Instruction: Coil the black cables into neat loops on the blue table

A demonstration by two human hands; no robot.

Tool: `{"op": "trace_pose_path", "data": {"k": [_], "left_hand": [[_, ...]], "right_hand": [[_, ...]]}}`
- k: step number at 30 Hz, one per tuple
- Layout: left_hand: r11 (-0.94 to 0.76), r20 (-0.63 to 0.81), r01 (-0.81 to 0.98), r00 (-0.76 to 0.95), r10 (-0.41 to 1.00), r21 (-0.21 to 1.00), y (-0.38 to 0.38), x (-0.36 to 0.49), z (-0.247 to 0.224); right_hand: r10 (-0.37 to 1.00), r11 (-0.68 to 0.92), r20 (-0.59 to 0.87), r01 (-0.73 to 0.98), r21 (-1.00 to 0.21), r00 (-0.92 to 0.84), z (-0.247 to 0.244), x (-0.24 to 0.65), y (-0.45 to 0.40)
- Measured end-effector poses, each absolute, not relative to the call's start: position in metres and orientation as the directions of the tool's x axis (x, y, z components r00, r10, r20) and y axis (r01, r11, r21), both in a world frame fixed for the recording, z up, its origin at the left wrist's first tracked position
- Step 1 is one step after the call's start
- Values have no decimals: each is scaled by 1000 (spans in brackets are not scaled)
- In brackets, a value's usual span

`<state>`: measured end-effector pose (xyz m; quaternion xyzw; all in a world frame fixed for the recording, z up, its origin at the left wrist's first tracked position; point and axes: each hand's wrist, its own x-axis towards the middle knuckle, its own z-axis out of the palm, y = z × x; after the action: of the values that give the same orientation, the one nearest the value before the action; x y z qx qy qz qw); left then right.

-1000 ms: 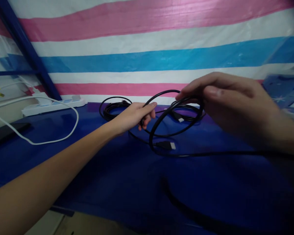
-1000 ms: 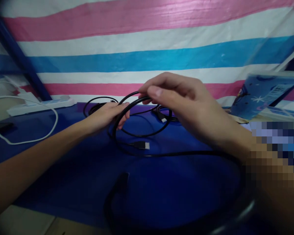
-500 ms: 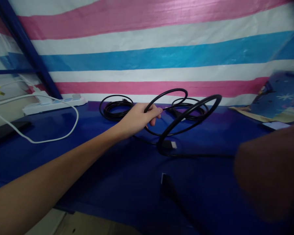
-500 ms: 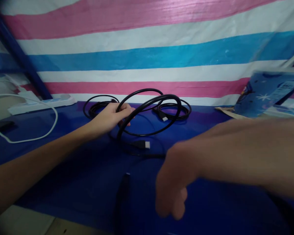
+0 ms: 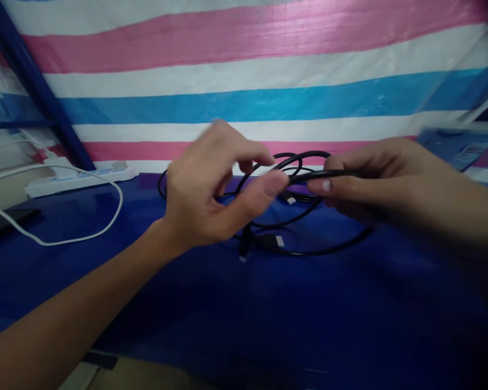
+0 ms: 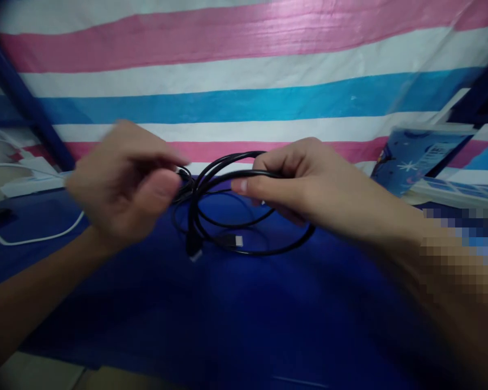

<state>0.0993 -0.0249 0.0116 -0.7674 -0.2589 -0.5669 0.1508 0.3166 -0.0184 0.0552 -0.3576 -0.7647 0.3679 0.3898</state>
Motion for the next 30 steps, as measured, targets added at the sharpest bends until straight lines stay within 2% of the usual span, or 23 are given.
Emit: {"op": "trace_pose_path", "data": {"k": [3, 6, 10, 12, 14, 15, 18, 21, 24, 27, 30], "left_hand": [[-790, 858, 605, 354, 372, 93, -25, 104, 8], [-721, 809, 670, 319, 494, 177, -22, 105, 11], [-767, 792, 611, 362, 492, 197, -25, 103, 45], [-764, 807, 567, 270, 526, 308, -26, 106, 70], [-745, 803, 443, 86, 589, 499, -23, 113, 89], [-733, 776, 327, -1, 630, 596, -19, 119, 94], [-580, 571, -99, -107, 814, 808, -8, 139, 90], [-386, 383, -366, -83, 920, 847, -3, 157, 66], [-286, 303, -481, -44, 952, 829, -5, 164, 43], [-229, 269, -480, 17, 963, 847, -5, 164, 29], [-304, 330, -341, 21, 944, 890, 1, 158, 22]], "right_hand": [[811, 546, 383, 335, -768, -443, 52, 311, -18], [775, 579, 403, 291, -761, -487, 49, 311, -23], [737, 532, 362, 158, -832, -571, 51, 310, -29], [746, 485, 369, 73, -871, -554, 52, 310, -28], [743, 500, 436, -12, -866, -509, 49, 309, -23], [733, 530, 481, -38, -847, -480, 47, 308, -20], [683, 657, 586, 15, -754, -436, 37, 304, -12], [593, 771, 617, 142, -621, -517, 23, 295, -10], [543, 819, 628, 186, -543, -557, 11, 286, -10], [570, 805, 648, 183, -565, -505, 5, 283, -9], [630, 727, 631, 59, -684, -453, 7, 284, -7]]}}
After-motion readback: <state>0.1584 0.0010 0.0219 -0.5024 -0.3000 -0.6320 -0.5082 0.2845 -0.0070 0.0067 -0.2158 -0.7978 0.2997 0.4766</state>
